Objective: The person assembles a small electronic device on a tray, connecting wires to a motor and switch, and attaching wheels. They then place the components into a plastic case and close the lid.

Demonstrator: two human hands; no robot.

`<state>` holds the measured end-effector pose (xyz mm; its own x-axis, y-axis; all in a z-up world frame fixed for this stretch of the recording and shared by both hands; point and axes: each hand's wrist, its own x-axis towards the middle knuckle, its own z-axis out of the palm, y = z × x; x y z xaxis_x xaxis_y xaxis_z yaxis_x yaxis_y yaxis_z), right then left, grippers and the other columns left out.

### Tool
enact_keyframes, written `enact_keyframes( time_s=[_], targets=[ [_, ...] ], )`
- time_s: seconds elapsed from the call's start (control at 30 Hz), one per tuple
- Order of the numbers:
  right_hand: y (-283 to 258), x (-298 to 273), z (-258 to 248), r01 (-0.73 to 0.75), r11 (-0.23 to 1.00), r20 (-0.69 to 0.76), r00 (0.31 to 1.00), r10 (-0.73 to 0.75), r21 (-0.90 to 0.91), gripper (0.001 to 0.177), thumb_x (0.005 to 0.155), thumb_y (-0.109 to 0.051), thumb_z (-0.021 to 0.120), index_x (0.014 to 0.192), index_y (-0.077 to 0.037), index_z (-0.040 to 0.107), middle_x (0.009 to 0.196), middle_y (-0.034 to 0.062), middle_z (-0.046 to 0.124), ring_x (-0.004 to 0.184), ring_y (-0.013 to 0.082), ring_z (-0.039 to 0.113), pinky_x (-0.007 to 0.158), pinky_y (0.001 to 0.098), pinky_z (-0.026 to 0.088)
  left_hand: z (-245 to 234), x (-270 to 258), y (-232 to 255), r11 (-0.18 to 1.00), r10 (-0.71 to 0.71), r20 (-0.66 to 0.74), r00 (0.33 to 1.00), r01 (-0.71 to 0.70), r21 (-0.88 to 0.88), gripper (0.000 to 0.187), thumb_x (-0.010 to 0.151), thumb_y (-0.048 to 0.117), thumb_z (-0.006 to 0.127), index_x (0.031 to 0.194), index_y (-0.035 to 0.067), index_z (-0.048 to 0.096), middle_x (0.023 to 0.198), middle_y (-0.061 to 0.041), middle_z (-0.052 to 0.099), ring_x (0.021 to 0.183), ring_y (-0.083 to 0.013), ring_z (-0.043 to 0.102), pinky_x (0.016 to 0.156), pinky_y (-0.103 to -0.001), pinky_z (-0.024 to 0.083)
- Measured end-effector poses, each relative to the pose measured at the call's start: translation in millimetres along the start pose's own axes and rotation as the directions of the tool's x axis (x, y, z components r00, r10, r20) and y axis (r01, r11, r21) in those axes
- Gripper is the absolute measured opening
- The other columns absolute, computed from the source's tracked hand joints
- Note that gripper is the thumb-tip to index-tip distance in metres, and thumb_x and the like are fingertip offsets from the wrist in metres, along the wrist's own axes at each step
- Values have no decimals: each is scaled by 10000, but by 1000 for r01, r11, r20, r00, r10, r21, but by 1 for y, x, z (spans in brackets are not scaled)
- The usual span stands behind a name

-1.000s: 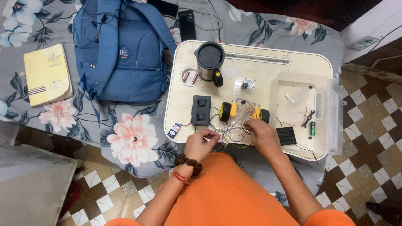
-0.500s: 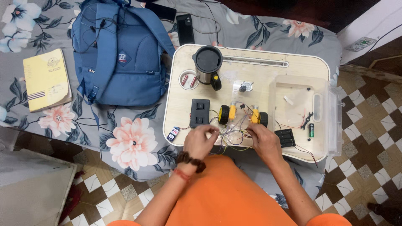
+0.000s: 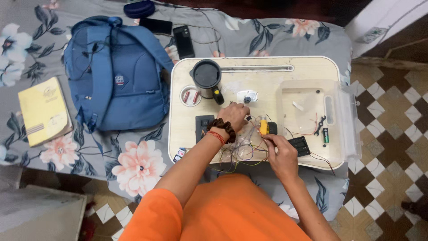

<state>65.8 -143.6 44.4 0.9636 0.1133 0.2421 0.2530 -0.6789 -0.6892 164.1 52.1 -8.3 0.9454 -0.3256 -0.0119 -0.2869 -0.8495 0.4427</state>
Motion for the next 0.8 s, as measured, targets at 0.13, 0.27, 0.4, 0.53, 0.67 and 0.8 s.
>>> enact_keyframes(
  time_s=[0.13, 0.27, 0.4, 0.53, 0.67, 0.8],
  targets=[
    [3, -1, 0, -34, 999, -23, 999, 34, -20, 134, 915, -46, 714, 1046, -31, 733, 985, 142, 738, 864, 308, 734, 750, 384, 571, 8, 10, -6, 995, 74, 43, 996, -77, 66, 116, 845, 181, 733, 954, 145, 746, 1039, -28, 713, 1063, -253, 668, 807, -395, 581],
    [3, -4, 2, 3, 1000, -41, 999, -4, -25, 124, 917, -37, 713, 1040, -26, 726, 989, 148, 741, 882, 319, 735, 754, 392, 572, 17, 24, -11, 987, 133, 6, 991, -133, 89, 168, 892, 95, 614, 943, 163, 759, 1026, -22, 718, 1070, -240, 677, 805, -384, 591],
    [-2, -9, 10, 66, 997, -30, 997, -68, -37, 123, 900, -22, 714, 1023, -16, 716, 985, 154, 739, 875, 326, 734, 747, 390, 584, 22, 34, -15, 981, 174, 21, 985, -175, 82, 217, 888, 84, 587, 967, 175, 767, 1022, -23, 717, 1059, -233, 683, 799, -385, 589],
    [-6, -11, 19, 124, 991, 7, 992, -124, -44, 126, 887, -18, 722, 1011, -10, 706, 975, 148, 741, 860, 329, 733, 731, 391, 585, 20, 39, -11, 981, 189, -12, 982, -188, 54, 269, 871, 66, 597, 1026, 193, 777, 1032, -19, 734, 1058, -239, 684, 794, -382, 590],
    [-9, -9, 24, 130, 990, 13, 992, -129, -47, 128, 890, -21, 729, 1015, -9, 704, 978, 144, 743, 850, 326, 731, 721, 388, 587, -1, 34, -7, 988, 149, -69, 986, -151, -27, 306, 860, 57, 628, 1082, 203, 779, 1041, -22, 746, 1057, -252, 687, 782, -399, 583],
    [-9, -12, 24, 128, 991, 26, 992, -127, -42, 138, 893, -32, 724, 1027, -3, 704, 997, 149, 744, 839, 319, 735, 701, 381, 592, -30, 3, -12, 979, 29, -153, 988, -59, -194, 179, 896, 209, 708, 1060, 176, 771, 1027, -46, 752, 994, -283, 690, 833, -426, 571]
  ],
)
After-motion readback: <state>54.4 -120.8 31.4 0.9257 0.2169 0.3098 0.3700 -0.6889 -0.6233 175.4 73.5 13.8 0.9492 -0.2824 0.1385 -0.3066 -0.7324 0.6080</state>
